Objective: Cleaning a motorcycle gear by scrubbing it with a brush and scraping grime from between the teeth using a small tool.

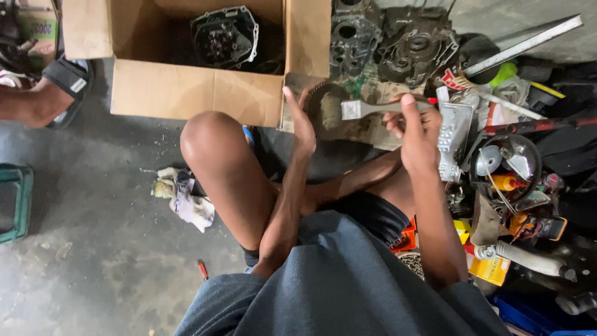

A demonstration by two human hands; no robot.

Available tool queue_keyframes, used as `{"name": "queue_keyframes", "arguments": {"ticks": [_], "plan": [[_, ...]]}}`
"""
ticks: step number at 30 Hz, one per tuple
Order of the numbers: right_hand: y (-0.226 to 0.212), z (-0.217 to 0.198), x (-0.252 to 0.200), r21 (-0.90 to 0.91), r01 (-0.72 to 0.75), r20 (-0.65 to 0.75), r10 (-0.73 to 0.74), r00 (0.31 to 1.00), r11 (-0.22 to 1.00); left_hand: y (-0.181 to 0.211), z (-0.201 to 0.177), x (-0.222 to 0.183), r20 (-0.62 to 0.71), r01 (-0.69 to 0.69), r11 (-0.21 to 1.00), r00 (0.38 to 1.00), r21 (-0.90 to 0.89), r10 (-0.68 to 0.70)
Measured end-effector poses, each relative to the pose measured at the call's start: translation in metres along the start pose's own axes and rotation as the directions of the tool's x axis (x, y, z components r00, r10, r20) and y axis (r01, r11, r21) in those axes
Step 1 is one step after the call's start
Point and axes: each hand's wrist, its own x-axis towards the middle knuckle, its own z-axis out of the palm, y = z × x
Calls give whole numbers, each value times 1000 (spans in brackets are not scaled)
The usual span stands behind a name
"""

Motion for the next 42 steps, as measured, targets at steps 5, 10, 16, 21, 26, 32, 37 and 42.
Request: {"name": "queue_keyframes", "arguments": {"ticks": [5,10,16,21,26,32,37,42], "plan": [[-4,15,-3,99,-40,-40,44,998,994,36,26,-32,21,34,993,999,-110,-32],[24,6,-4,134,-76,-57,84,995,988,70,48,-59,7,87,980,996,-179,-87],[21,7,-16,-25,-25,-101,23,995,999,54,36,-42,-13,25,972,999,-233,-29],[9,-9,-16,-241,6,-81,-26,996,970,50,32,-36,12,55,964,998,-261,-54],[-3,-16,-17,-323,309,-12,-330,944,895,39,30,-28,-86,-3,974,996,-227,-17],[-3,-10,-38,-480,596,258,-545,797,644,57,47,-47,-158,0,981,987,-195,-31],[-23,4,-60,-536,843,694,-543,473,49,47,33,-44,-132,62,984,988,-169,-85],[-4,12,-70,-476,869,664,-592,458,138,-6,-8,-4,43,-110,911,989,-397,138]]}}
